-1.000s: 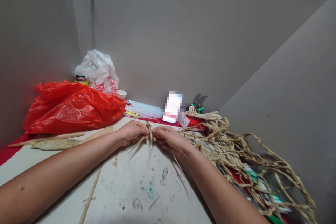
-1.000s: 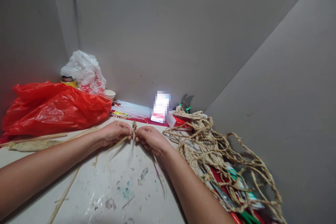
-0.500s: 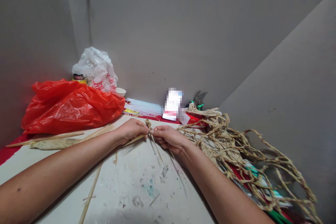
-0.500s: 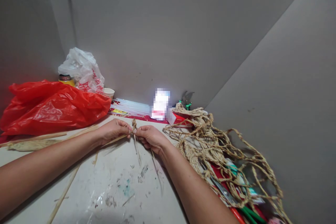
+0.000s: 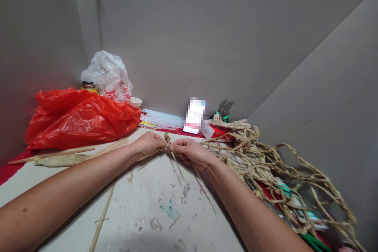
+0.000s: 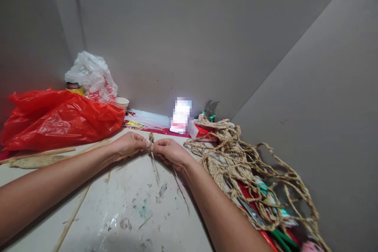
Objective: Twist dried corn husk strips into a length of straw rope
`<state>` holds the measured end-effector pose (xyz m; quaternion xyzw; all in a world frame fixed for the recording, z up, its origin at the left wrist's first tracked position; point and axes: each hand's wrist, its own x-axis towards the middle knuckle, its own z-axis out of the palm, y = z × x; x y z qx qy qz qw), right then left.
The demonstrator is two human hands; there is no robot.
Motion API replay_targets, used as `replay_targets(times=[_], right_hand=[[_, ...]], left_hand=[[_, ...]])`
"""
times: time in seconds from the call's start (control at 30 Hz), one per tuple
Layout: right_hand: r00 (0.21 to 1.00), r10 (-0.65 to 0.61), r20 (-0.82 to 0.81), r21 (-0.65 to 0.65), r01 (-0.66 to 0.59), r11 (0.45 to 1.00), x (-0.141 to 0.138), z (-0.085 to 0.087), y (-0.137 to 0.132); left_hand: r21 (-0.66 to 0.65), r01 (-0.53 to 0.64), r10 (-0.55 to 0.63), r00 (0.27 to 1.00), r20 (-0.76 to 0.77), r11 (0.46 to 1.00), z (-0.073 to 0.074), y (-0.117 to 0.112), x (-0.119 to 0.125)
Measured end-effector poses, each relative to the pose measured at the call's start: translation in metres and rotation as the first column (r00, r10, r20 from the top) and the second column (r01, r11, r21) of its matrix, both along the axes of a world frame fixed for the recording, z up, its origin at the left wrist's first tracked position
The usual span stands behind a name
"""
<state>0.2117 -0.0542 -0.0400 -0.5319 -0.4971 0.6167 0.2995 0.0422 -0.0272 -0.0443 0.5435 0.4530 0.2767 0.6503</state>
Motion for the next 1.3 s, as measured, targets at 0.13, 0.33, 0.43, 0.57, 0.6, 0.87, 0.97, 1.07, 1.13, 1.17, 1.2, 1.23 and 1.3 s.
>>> replay_targets(times=[0.13, 0.33, 0.43, 0.57, 0.6, 0.87, 0.97, 1.07, 1.13, 1.17, 1.2, 1.23, 1.3], right_hand=[[0.997, -0.001, 0.073, 0.024, -0.001, 1.0, -0.001, 0.001, -0.001], [0.982, -0.063, 0.18, 0.134, 0.039, 0.99, -0.003, -0.002, 0.0], [0.975, -0.077, 0.21, 0.169, 0.041, 0.985, -0.005, -0.002, -0.001], [0.943, -0.103, 0.316, 0.308, 0.001, 0.951, -0.007, -0.003, 0.0], [0.933, -0.113, 0.34, 0.357, -0.017, 0.934, -0.007, -0.004, 0.001], [0.926, -0.317, 0.206, 0.577, 0.146, 0.803, -0.005, -0.008, 0.006], [0.956, -0.254, 0.146, 0.51, 0.147, 0.847, -0.013, -0.009, 0.007], [0.969, -0.209, 0.132, 0.528, 0.109, 0.842, -0.021, -0.014, 0.011], [0.971, -0.204, 0.123, 0.553, 0.104, 0.827, -0.024, -0.018, 0.015], [0.971, -0.207, 0.119, 0.565, 0.105, 0.819, -0.025, -0.019, 0.016], [0.972, -0.205, 0.116, 0.574, 0.103, 0.812, -0.026, -0.021, 0.018], [0.974, -0.197, 0.116, 0.581, 0.094, 0.809, -0.026, -0.022, 0.019], [0.977, -0.174, 0.124, 0.59, 0.068, 0.804, -0.026, -0.022, 0.019]], left_hand=[[0.012, 0.0, -0.001, 0.999, 0.036, 1.0, -0.002, 0.001, 0.0], [0.016, -0.004, 0.003, 1.0, 0.017, 1.0, -0.001, 0.001, 0.0], [0.011, -0.006, 0.006, 1.0, -0.005, 1.0, 0.0, 0.001, 0.0], [-0.002, -0.017, 0.017, 1.0, -0.006, 1.0, 0.002, -0.001, 0.0], [-0.005, -0.019, 0.019, 1.0, 0.002, 1.0, 0.003, -0.001, 0.001], [0.056, -0.015, 0.012, 0.998, 0.069, 0.998, -0.004, 0.001, 0.002], [0.124, -0.003, -0.009, 0.995, 0.096, 0.992, -0.008, 0.001, 0.003], [0.174, -0.003, -0.003, 0.999, 0.035, 0.985, -0.01, 0.0, 0.004], [0.19, -0.009, 0.009, 1.0, 0.002, 0.982, -0.012, 0.0, 0.005], [0.193, -0.007, 0.007, 1.0, 0.001, 0.981, -0.013, 0.001, 0.005], [0.195, -0.001, 0.0, 1.0, 0.003, 0.981, -0.015, 0.001, 0.006], [0.2, 0.007, -0.008, 1.0, 0.006, 0.98, -0.016, 0.001, 0.006], [0.207, 0.021, -0.024, 1.0, 0.012, 0.978, -0.018, 0.002, 0.006]])
